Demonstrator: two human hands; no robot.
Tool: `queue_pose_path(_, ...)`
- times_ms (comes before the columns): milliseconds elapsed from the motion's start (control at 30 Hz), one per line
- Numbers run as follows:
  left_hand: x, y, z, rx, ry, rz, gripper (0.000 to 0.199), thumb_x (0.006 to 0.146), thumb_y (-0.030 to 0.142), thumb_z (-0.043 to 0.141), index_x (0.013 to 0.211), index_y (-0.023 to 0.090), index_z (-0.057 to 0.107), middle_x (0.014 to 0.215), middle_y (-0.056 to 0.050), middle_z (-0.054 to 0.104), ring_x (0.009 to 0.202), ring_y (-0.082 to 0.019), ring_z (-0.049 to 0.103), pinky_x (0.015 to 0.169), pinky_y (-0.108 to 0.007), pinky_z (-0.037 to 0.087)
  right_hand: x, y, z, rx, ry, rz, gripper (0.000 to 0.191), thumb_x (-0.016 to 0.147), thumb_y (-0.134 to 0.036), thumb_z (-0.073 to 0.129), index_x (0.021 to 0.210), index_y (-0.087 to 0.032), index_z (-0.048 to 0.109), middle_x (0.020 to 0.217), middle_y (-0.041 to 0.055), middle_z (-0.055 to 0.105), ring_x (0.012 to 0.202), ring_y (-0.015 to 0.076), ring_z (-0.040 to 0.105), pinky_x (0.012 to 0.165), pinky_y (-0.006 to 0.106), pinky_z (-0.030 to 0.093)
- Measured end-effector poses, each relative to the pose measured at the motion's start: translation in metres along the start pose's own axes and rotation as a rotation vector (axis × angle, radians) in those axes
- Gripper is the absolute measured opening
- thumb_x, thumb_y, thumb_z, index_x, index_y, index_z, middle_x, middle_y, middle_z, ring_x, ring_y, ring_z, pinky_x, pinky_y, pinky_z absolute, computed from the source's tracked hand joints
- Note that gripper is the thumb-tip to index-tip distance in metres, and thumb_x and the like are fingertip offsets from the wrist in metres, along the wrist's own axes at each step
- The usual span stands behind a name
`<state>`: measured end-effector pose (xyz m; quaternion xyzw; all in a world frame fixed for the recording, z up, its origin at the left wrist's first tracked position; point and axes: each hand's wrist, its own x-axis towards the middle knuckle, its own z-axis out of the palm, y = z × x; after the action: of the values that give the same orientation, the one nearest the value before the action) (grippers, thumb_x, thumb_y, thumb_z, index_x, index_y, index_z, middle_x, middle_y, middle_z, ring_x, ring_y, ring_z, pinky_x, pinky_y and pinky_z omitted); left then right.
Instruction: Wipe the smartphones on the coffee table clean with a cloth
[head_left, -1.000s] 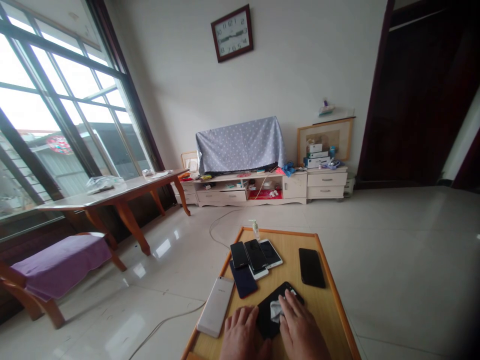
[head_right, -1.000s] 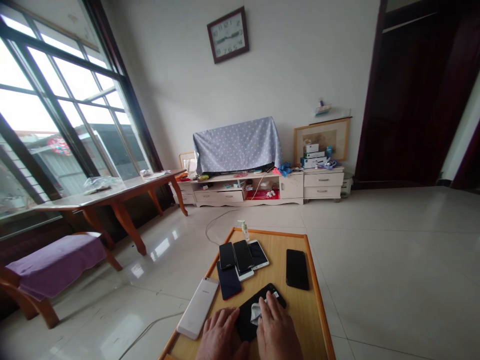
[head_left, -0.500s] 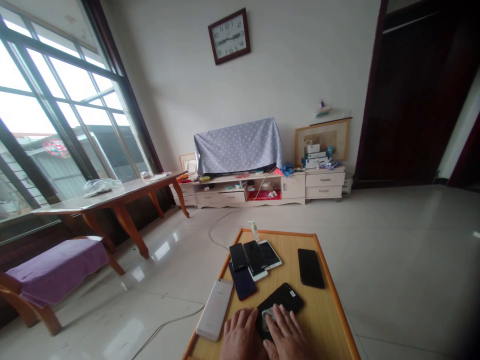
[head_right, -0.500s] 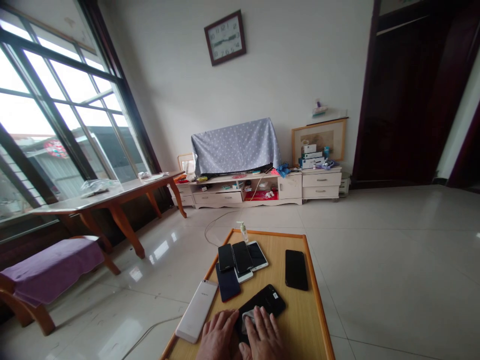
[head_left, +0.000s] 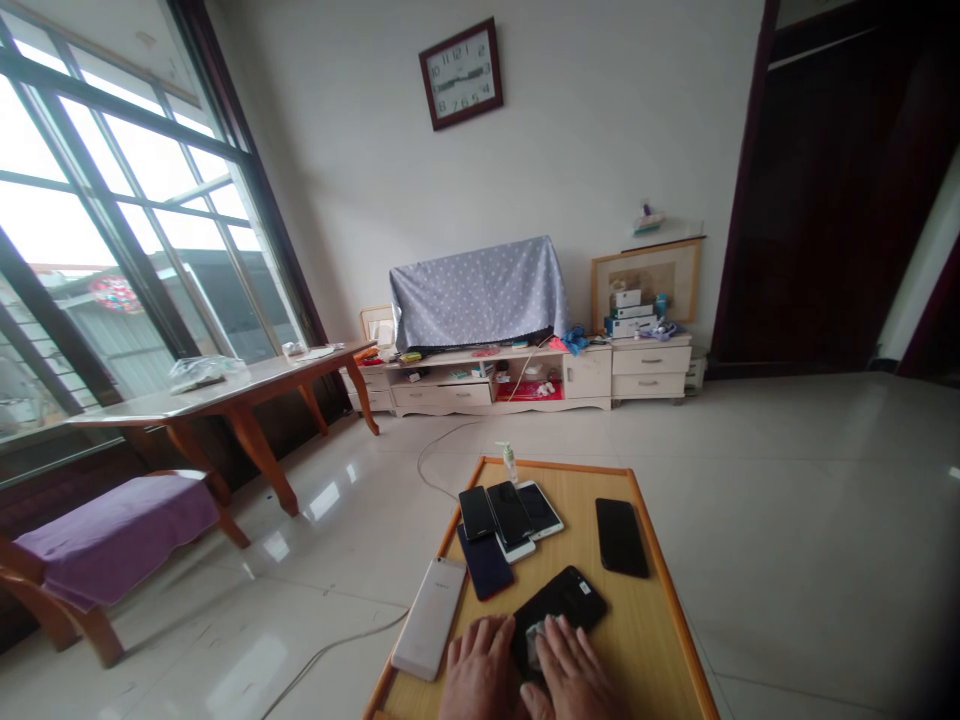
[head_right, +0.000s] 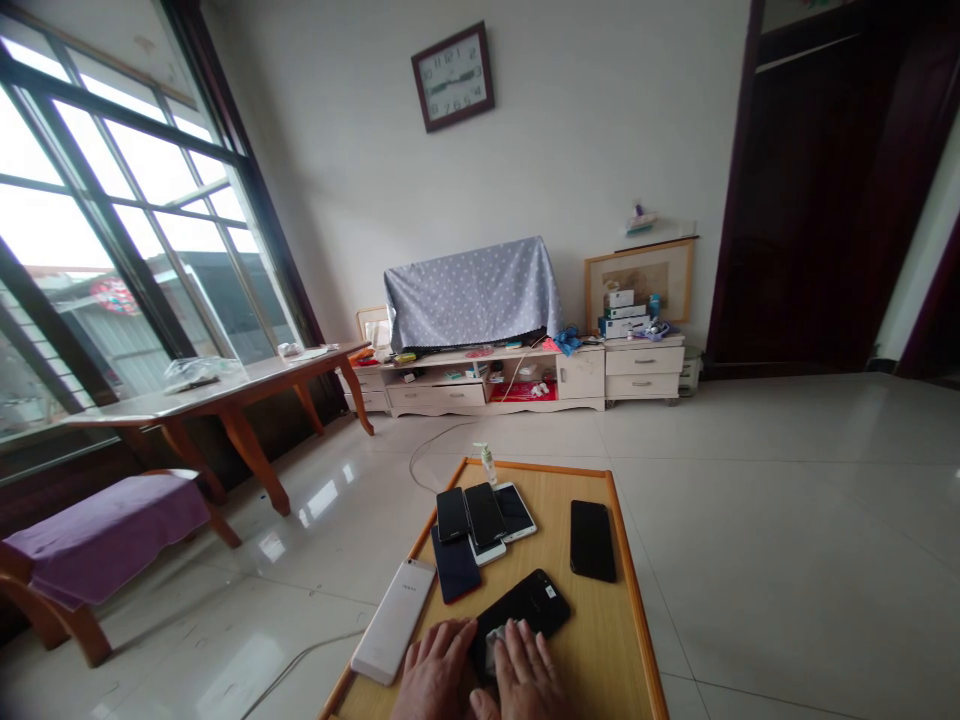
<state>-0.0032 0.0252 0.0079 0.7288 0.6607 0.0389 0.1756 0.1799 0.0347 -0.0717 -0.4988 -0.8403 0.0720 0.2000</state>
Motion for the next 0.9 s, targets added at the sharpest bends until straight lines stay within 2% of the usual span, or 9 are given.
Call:
queue_pose_path(67, 0.000, 0.000, 0.000, 0.008, -0.016, -0.009, 0.075, 0.074, 0.045, 0.056, 0.148, 0.032, 0.046, 0.150, 0.000, 0.051, 0.139, -0.025, 0.040, 0.113, -0.036, 0.030, -0.001, -0.007, 0.005, 0.048, -0.031, -0.063, 0.060, 0.098, -0.062, 0.042, 0.138, -0.022, 0.062, 0.144, 0.0120, 0.054, 0.132, 0.0344, 0.053, 0.107, 0.046, 0.050)
queue_pose_path(100, -0.001, 0.001, -0.001, 0.010, -0.010, -0.005, 0.074, 0.075, 0.046, 0.056, 0.147, 0.033, 0.046, 0.150, 0.000, 0.051, 0.139, -0.025, 0.040, 0.113, -0.036, 0.030, 0.000, -0.008, 0.001, 0.056, -0.039, -0.047, 0.059, 0.099, -0.062, 0.041, 0.138, -0.022, 0.062, 0.144, 0.0116, 0.054, 0.133, 0.0339, 0.053, 0.108, 0.046, 0.049)
queue_pose_path(267, -0.009, 0.009, -0.006, 0.018, 0.046, 0.019, 0.076, 0.076, 0.054, 0.057, 0.147, 0.028, 0.047, 0.150, -0.003, 0.050, 0.139, -0.027, 0.039, 0.115, -0.038, 0.027, 0.011, 0.014, -0.042, -0.019, 0.033, 0.252, 0.066, 0.101, -0.060, 0.035, 0.142, -0.014, 0.056, 0.150, 0.0153, 0.049, 0.142, 0.0358, 0.042, 0.117, 0.054, 0.036)
queue_pose_path(333, -0.009, 0.009, -0.007, 0.015, 0.045, 0.020, 0.078, 0.075, 0.055, 0.058, 0.148, 0.028, 0.047, 0.151, -0.004, 0.050, 0.140, -0.028, 0.039, 0.115, -0.039, 0.028, 0.013, 0.018, -0.049, -0.039, 0.049, 0.315, 0.068, 0.100, -0.060, 0.036, 0.143, -0.011, 0.055, 0.150, 0.0178, 0.048, 0.143, 0.0368, 0.039, 0.118, 0.055, 0.033)
queue_pose_path(400, -0.007, 0.006, -0.005, 0.006, 0.050, 0.025, 0.077, 0.076, 0.055, 0.058, 0.147, 0.029, 0.048, 0.150, -0.003, 0.051, 0.139, -0.027, 0.040, 0.115, -0.039, 0.028, 0.013, 0.011, -0.043, -0.014, 0.017, 0.287, 0.071, 0.099, -0.063, 0.037, 0.143, -0.010, 0.055, 0.150, 0.0195, 0.046, 0.143, 0.0377, 0.039, 0.118, 0.055, 0.034)
queue_pose_path(567, -0.001, 0.000, 0.000, 0.000, 0.006, 0.004, 0.067, 0.081, 0.047, 0.050, 0.147, 0.033, 0.048, 0.148, 0.000, 0.053, 0.136, -0.025, 0.043, 0.110, -0.037, 0.032, 0.009, -0.023, -0.020, 0.161, -0.152, 0.018, 0.066, 0.099, -0.063, 0.039, 0.142, -0.018, 0.057, 0.151, 0.0140, 0.045, 0.141, 0.0360, 0.042, 0.115, 0.051, 0.040)
queue_pose_path(633, -0.003, 0.001, -0.001, 0.000, 0.017, 0.009, 0.067, 0.081, 0.046, 0.049, 0.147, 0.033, 0.048, 0.148, -0.001, 0.053, 0.137, -0.025, 0.042, 0.111, -0.037, 0.031, 0.011, -0.023, -0.026, 0.160, -0.152, 0.044, 0.062, 0.100, -0.060, 0.038, 0.142, -0.019, 0.057, 0.151, 0.0126, 0.046, 0.142, 0.0351, 0.041, 0.116, 0.053, 0.038)
queue_pose_path(800, -0.009, 0.008, -0.008, -0.008, 0.020, 0.023, 0.078, 0.076, 0.057, 0.056, 0.148, 0.027, 0.048, 0.151, -0.006, 0.050, 0.140, -0.030, 0.038, 0.116, -0.040, 0.026, 0.023, 0.004, -0.054, 0.016, -0.002, 0.271, 0.064, 0.103, -0.056, 0.032, 0.144, -0.013, 0.053, 0.152, 0.0166, 0.045, 0.145, 0.0358, 0.037, 0.120, 0.058, 0.028)
queue_pose_path(900, -0.007, 0.008, -0.009, -0.011, -0.001, 0.014, 0.078, 0.076, 0.056, 0.057, 0.148, 0.028, 0.047, 0.151, -0.004, 0.049, 0.140, -0.030, 0.037, 0.115, -0.039, 0.026, 0.025, 0.000, -0.051, 0.003, -0.010, 0.288, 0.068, 0.101, -0.058, 0.034, 0.144, -0.009, 0.053, 0.152, 0.0191, 0.044, 0.144, 0.0373, 0.037, 0.119, 0.056, 0.030)
